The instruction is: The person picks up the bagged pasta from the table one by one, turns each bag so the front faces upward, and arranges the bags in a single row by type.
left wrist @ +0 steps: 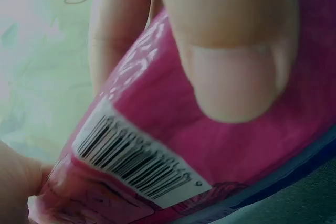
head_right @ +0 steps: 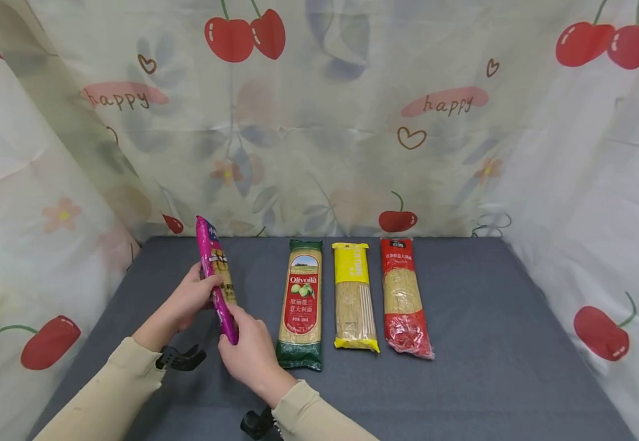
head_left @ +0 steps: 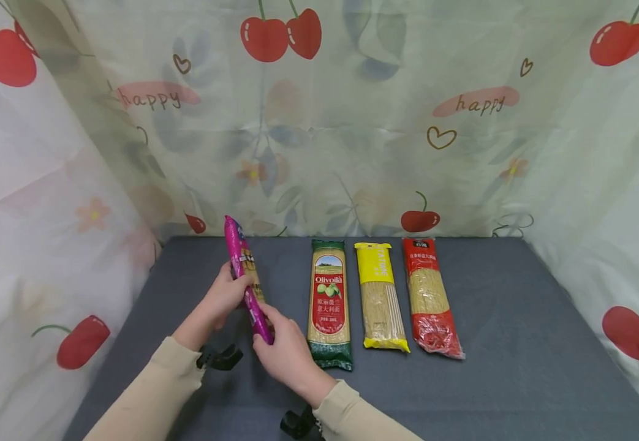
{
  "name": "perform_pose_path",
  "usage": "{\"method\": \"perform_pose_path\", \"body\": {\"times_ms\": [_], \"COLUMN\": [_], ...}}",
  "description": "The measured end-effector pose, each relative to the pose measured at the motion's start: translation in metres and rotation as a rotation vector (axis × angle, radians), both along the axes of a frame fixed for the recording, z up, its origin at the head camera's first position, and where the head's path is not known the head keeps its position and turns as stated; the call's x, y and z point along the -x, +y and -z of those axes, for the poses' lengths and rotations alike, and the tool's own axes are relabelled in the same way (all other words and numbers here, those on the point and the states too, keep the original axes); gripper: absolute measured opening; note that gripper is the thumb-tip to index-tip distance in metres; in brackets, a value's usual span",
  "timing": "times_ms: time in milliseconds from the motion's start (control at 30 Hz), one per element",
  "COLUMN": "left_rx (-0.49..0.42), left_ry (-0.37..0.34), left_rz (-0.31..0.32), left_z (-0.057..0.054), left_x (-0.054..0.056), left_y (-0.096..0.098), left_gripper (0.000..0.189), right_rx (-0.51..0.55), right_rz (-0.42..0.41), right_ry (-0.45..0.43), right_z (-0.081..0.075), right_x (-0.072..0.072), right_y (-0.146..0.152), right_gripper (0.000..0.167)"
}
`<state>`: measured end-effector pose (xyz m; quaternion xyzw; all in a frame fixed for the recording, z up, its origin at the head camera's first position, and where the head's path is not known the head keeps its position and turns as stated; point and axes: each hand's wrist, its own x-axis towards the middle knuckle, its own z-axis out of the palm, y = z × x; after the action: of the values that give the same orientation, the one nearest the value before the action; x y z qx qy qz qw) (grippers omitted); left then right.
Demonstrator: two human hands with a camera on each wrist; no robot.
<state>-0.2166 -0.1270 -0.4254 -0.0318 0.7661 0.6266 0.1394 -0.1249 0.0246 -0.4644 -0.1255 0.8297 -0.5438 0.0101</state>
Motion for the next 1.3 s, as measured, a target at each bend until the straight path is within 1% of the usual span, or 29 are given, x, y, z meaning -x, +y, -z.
{"method": "perform_pose_path", "body": {"times_ms": [133,267,367,467,533,600,667,833,933,1033,1133,1233,1300], "left_rx": [-0.030,-0.086,-0.102,-0.105,-0.113,-0.124,-0.145,-0.213,-0.234,-0.226,-0.177,-0.089,-0.023], "left_ry": [-0.020,-0.069,-0.094,-0.099,-0.098,-0.096,-0.101,-0.115,-0.113,-0.099,-0.074,-0.040,-0.011], "left_rz": [-0.020,-0.042,-0.028,-0.007,-0.005,-0.018,-0.034,-0.066,-0.054,-0.024,0.006,0.046,0.084], "left_z": [0.005,0.009,0.011,0.012,0.013,0.013,0.013,0.012,0.012,0.013,0.013,0.013,0.015], "left_x": [0.000,-0.001,-0.002,-0.003,-0.004,-0.003,-0.003,-0.003,-0.003,-0.002,0.000,0.001,0.000], "left_y": [-0.003,-0.009,-0.012,-0.012,-0.012,-0.012,-0.012,-0.010,-0.010,-0.011,-0.012,-0.011,-0.009], "left_gripper": [0.059,0.053,0.052,0.051,0.052,0.052,0.053,0.054,0.054,0.053,0.053,0.052,0.052], "right_rx": [-0.001,0.019,0.047,0.047,0.035,0.026,0.044,0.181,0.247,0.285,0.303,0.297,0.276], "right_rz": [-0.039,-0.069,-0.068,-0.057,-0.048,-0.038,-0.026,-0.020,-0.039,-0.051,-0.044,-0.026,-0.006], "right_ry": [-0.062,-0.118,-0.131,-0.134,-0.144,-0.161,-0.196,-0.315,-0.353,-0.345,-0.315,-0.282,-0.263], "right_z": [0.001,0.005,0.009,0.013,0.017,0.020,0.022,0.026,0.025,0.024,0.022,0.022,0.022], "right_x": [0.000,0.001,0.002,0.003,0.004,0.005,0.006,0.008,0.008,0.009,0.011,0.012,0.012], "right_y": [0.000,0.002,0.005,0.007,0.009,0.010,0.011,0.010,0.011,0.012,0.013,0.014,0.014], "right_gripper": [0.054,0.045,0.037,0.035,0.037,0.040,0.046,0.063,0.067,0.068,0.069,0.069,0.069]}}
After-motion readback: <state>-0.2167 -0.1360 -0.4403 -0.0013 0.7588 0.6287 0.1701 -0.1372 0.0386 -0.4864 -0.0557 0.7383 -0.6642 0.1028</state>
